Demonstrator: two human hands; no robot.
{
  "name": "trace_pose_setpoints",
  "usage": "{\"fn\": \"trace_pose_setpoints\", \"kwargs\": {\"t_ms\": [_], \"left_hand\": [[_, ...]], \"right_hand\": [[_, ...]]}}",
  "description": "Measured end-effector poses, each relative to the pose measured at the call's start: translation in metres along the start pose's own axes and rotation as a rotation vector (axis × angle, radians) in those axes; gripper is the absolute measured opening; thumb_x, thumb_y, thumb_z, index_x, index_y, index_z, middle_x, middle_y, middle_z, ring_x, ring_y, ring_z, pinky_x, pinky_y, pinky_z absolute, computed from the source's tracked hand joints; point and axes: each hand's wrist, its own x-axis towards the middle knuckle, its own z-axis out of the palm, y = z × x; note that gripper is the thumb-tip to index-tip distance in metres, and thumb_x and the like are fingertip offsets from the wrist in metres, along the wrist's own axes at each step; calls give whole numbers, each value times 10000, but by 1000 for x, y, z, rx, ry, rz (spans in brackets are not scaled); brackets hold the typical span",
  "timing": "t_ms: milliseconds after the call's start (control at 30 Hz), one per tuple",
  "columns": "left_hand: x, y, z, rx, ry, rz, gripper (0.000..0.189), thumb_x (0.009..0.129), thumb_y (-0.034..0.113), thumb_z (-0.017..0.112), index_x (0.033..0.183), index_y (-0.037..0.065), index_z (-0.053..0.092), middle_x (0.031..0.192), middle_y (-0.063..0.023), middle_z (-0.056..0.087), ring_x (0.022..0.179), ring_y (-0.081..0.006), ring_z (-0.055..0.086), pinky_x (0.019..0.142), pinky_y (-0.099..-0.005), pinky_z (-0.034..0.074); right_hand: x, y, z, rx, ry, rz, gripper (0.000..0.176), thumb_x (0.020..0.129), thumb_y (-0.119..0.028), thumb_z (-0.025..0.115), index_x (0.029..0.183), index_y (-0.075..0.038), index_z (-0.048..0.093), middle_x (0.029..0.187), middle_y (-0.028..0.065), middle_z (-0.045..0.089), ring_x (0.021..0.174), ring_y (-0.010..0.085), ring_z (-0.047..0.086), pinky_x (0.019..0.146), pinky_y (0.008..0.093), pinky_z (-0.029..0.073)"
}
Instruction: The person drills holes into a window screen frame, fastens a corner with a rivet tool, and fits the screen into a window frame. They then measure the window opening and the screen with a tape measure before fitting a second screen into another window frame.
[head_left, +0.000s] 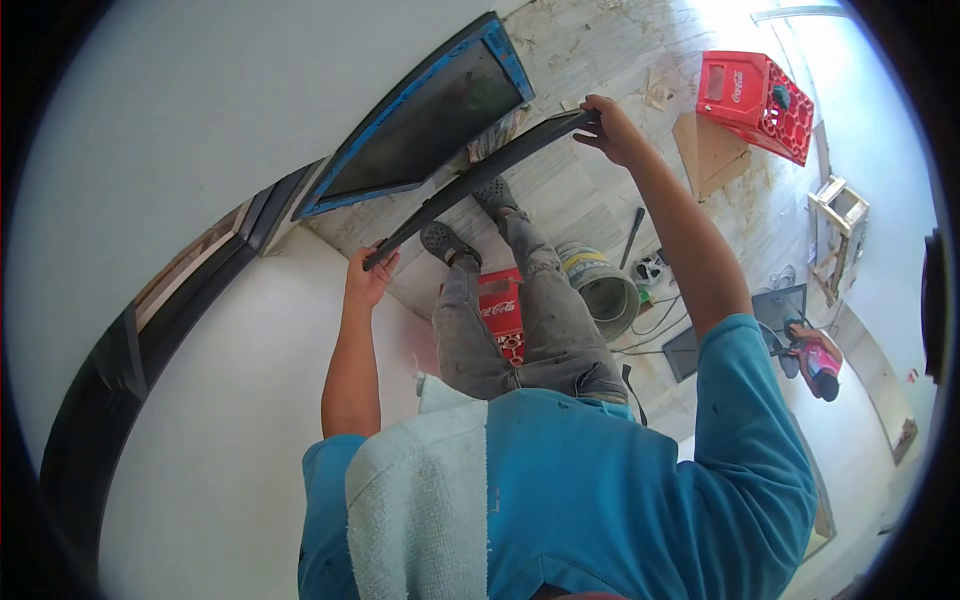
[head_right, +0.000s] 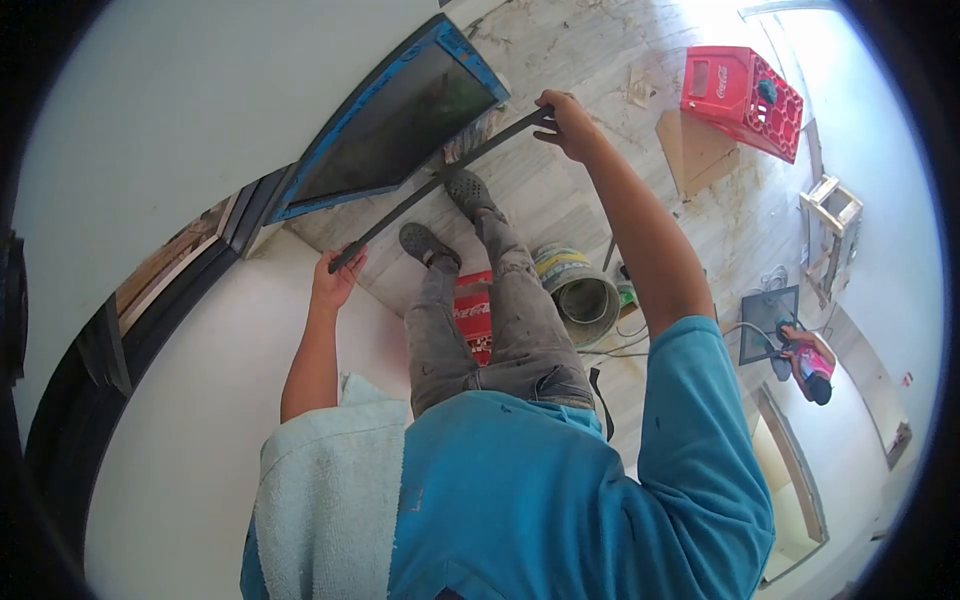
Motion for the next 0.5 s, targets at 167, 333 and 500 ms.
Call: {"fn": "trace_pose_setpoints", "kwargs": {"t_ms": [167,333,500], "left_hand": [[-37,-31,-13,200,160,-160,414,794,114,473,1177,-39,496,1118,-165,535,955,-236,577,837,-391,485],[-69,-86,-59,333,309,-228,425,823,120,470,1232,7,480,1068,-124,559,875,-203,566,747,-323,466],[-113,-113,-86,-19,311,-105,275,831,130,478,1077,22,535,957,-107,591,842,-213,572,777,-343,475]], "right_hand": [[-52,23,-20,-26,-53,11,397,791,-171,550,1172,-129,444,955,39,489,835,157,527,781,394,490],[-95,65,-29,-65,-67,91,534,783,-136,548,1291,-160,384,1021,83,493,865,189,533,742,379,493],[-123,86,-10,-91,-93,170,546,788,-118,538,1305,-170,370,1016,92,502,868,199,548,689,354,504]]}}
